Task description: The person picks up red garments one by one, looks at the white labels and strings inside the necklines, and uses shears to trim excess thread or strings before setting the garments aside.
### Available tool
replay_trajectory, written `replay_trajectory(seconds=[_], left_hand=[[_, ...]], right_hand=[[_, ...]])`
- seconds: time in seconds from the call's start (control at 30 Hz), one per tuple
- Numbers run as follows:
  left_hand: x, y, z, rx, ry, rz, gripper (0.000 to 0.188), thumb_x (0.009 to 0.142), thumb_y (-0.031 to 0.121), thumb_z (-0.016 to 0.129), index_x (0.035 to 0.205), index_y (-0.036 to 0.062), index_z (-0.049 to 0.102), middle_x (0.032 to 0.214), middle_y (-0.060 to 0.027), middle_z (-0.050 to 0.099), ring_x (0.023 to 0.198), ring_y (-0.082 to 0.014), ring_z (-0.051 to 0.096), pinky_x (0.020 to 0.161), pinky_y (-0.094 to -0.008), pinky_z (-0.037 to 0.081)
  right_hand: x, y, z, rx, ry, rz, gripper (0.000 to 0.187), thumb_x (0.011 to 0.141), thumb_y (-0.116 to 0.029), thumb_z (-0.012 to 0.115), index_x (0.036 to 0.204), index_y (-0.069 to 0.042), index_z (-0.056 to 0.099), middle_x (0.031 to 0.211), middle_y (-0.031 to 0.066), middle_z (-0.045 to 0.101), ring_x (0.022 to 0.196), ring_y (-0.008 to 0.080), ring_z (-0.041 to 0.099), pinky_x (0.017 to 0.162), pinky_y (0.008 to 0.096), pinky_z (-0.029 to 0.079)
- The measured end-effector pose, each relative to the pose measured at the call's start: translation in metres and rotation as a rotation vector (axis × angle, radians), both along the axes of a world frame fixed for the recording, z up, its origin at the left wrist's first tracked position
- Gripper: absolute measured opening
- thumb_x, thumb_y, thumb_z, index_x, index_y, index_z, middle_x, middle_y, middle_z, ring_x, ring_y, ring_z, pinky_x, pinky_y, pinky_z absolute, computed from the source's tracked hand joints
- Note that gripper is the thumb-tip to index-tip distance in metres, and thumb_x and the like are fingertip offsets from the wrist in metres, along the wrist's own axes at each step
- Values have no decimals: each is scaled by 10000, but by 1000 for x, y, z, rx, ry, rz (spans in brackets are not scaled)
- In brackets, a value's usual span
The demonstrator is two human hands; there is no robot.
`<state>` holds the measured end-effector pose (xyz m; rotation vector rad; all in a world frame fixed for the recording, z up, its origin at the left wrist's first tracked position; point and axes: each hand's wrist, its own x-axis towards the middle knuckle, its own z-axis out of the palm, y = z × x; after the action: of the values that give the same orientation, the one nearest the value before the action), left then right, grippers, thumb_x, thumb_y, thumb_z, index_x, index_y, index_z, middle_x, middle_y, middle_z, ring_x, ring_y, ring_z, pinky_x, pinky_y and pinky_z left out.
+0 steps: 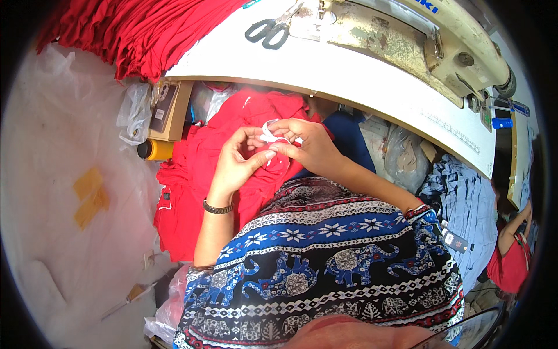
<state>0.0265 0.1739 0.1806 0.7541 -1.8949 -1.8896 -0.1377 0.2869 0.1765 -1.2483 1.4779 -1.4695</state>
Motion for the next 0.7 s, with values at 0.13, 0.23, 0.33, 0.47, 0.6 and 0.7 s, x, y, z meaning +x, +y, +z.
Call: replay_trajectory(seconds=[0.13,0.23,0.33,0.47,0.6,0.7], left_hand=[[11,17,-17,182,307,106,340,784,-84,715,1100,-17,607,1044,-62,606,972,-133,601,853,-268,524],[17,21,-26,178,379,146,316,781,-116,697,1072,-15,624,1096,-73,583,979,-142,604,861,-272,528],[18,22,-30,156,366,161,288,783,-126,685,1044,-18,628,1108,-86,568,1020,-189,609,870,-293,534],[19,26,-35,98,435,179,261,788,-126,676,1026,-29,631,1104,-102,559,1077,-272,624,863,-340,550],[17,31,-26,69,424,247,207,781,-113,691,970,-34,670,1070,-106,576,990,-253,643,847,-335,544],[22,35,-26,-164,337,304,166,773,-97,704,921,-22,697,1002,-104,616,903,-212,642,810,-305,531]], right_hand=[[5,1,4,-4,79,78,349,818,-102,698,1144,-4,618,1045,144,680,909,224,671,796,319,529],[9,1,4,-40,125,90,360,821,-104,681,1161,-17,602,1056,153,670,927,266,668,804,346,530],[10,1,6,-71,179,107,374,821,-92,672,1179,-23,591,1079,153,662,934,275,665,813,352,531],[12,4,9,-78,217,115,386,822,-75,672,1193,-20,580,1119,147,651,939,268,664,808,350,537],[15,4,8,-57,227,107,419,806,-40,698,1209,-46,584,1157,107,647,936,191,660,790,294,548],[16,4,12,-31,237,118,412,806,-26,688,1205,-49,585,1148,107,642,948,193,652,796,297,548]])
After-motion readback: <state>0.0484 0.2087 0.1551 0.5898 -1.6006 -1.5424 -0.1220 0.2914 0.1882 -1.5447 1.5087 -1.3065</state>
